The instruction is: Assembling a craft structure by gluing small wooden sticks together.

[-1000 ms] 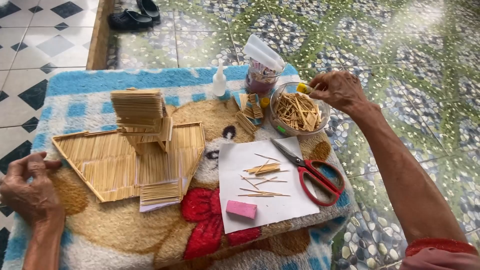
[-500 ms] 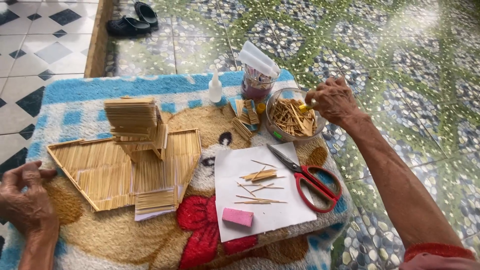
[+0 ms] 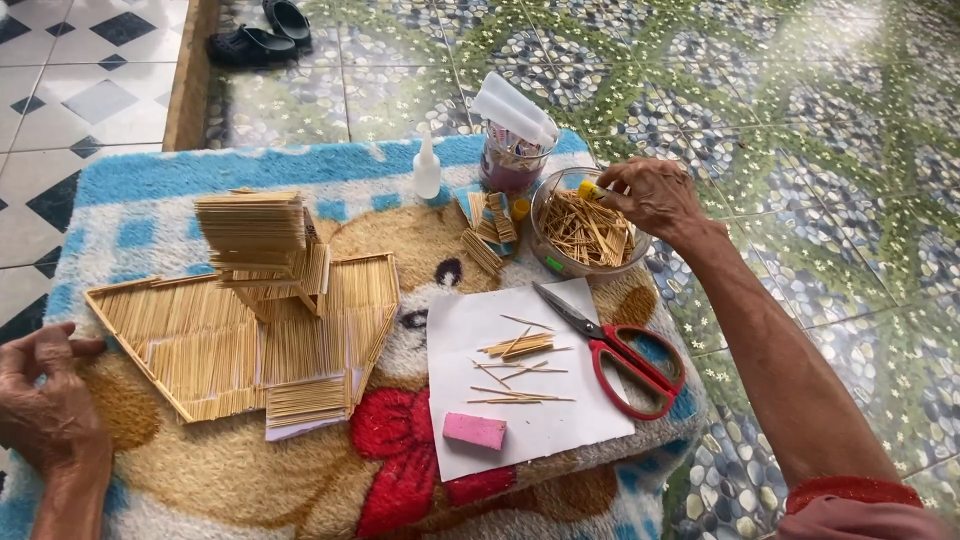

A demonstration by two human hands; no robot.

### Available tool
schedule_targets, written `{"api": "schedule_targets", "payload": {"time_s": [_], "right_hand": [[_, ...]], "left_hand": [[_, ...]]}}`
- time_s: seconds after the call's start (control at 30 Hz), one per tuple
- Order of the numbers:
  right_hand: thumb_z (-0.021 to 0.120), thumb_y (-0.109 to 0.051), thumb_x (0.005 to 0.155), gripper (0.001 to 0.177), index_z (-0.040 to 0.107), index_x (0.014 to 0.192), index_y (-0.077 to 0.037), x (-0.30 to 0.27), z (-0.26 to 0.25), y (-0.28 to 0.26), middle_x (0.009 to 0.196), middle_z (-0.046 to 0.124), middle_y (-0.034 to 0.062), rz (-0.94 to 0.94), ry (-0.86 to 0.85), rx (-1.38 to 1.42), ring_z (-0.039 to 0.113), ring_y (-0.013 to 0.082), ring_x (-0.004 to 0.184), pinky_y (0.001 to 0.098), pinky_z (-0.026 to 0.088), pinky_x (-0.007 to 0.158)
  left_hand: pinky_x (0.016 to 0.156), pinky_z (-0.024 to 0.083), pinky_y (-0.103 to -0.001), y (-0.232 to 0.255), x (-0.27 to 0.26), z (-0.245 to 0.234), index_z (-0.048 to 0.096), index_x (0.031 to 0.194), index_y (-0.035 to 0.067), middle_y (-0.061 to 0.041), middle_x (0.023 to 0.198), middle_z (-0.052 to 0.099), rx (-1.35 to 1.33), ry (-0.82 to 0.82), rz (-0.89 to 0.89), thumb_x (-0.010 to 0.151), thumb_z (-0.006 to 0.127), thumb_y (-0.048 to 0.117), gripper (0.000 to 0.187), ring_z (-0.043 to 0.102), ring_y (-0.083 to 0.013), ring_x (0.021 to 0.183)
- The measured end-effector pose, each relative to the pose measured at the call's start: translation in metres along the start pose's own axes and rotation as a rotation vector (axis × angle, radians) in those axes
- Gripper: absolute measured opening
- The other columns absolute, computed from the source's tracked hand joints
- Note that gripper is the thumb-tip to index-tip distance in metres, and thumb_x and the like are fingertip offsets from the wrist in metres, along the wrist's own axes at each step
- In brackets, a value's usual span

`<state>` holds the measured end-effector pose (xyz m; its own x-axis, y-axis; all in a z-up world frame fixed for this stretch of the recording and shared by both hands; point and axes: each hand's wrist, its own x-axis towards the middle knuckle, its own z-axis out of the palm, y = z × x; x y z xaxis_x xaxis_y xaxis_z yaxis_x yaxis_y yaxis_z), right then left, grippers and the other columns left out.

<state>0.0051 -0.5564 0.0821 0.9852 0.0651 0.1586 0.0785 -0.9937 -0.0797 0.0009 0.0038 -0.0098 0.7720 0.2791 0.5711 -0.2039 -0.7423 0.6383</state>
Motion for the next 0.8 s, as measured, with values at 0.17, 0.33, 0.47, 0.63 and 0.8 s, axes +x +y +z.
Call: {"api": "schedule_targets", "payload": {"time_s": [0.17, 0.33, 0.47, 0.63, 0.8], "right_hand": [[0.058, -0.024, 0.077, 0.024, 0.058, 0.099, -0.013, -0.002, -0.019, -0.009, 0.079, 0.061, 0.0063, 0.267, -0.188, 0.352, 0.055, 0.0154, 0.057, 0.0217, 0.037, 0.042], [0.059, -0.019, 0.076, 0.023, 0.06, 0.096, -0.008, -0.005, -0.043, -0.029, 0.081, 0.06, 0.0091, 0.418, -0.25, 0.67, 0.055, 0.0174, 0.061, 0.0242, 0.045, 0.05], [0.06, -0.018, 0.075, 0.023, 0.061, 0.095, -0.007, -0.009, -0.043, -0.024, 0.079, 0.061, 0.0107, 0.389, -0.226, 0.683, 0.056, 0.0171, 0.059, 0.024, 0.046, 0.049], [0.059, -0.024, 0.08, 0.017, 0.06, 0.094, -0.015, -0.013, -0.022, 0.01, 0.076, 0.064, 0.0052, 0.163, -0.147, 0.079, 0.055, 0.0134, 0.047, 0.0194, 0.034, 0.032], [0.052, -0.039, 0.078, 0.018, 0.06, 0.089, -0.029, -0.015, -0.01, 0.02, 0.085, 0.057, -0.0035, -0.126, -0.092, -0.437, 0.041, 0.015, 0.068, 0.0286, 0.03, 0.063]], "left_hand": [[0.074, 0.038, -0.033, -0.017, 0.0, 0.006, 0.054, 0.109, 0.001, -0.009, 0.088, 0.057, -0.119, -0.052, -0.079, 0.115, 0.04, 0.012, 0.019, 0.052, -0.0177, 0.08], [0.067, 0.04, -0.034, -0.029, 0.0, 0.011, 0.051, 0.114, 0.0, -0.012, 0.091, 0.056, -0.202, -0.076, -0.112, 0.116, 0.037, 0.015, 0.021, 0.053, -0.0212, 0.079], [0.063, 0.04, -0.032, -0.034, -0.001, 0.013, 0.052, 0.113, 0.007, -0.006, 0.094, 0.056, -0.235, -0.099, -0.213, 0.115, 0.037, 0.026, 0.025, 0.049, -0.0167, 0.076], [0.069, 0.04, -0.028, -0.031, -0.001, 0.011, 0.052, 0.114, 0.01, -0.001, 0.094, 0.055, -0.262, -0.112, -0.261, 0.114, 0.037, 0.031, 0.026, 0.047, -0.0115, 0.079], [0.062, 0.04, -0.033, -0.035, -0.001, 0.013, 0.049, 0.117, 0.006, -0.006, 0.096, 0.054, -0.233, -0.139, -0.22, 0.115, 0.033, 0.029, 0.028, 0.048, -0.0183, 0.076]]}}
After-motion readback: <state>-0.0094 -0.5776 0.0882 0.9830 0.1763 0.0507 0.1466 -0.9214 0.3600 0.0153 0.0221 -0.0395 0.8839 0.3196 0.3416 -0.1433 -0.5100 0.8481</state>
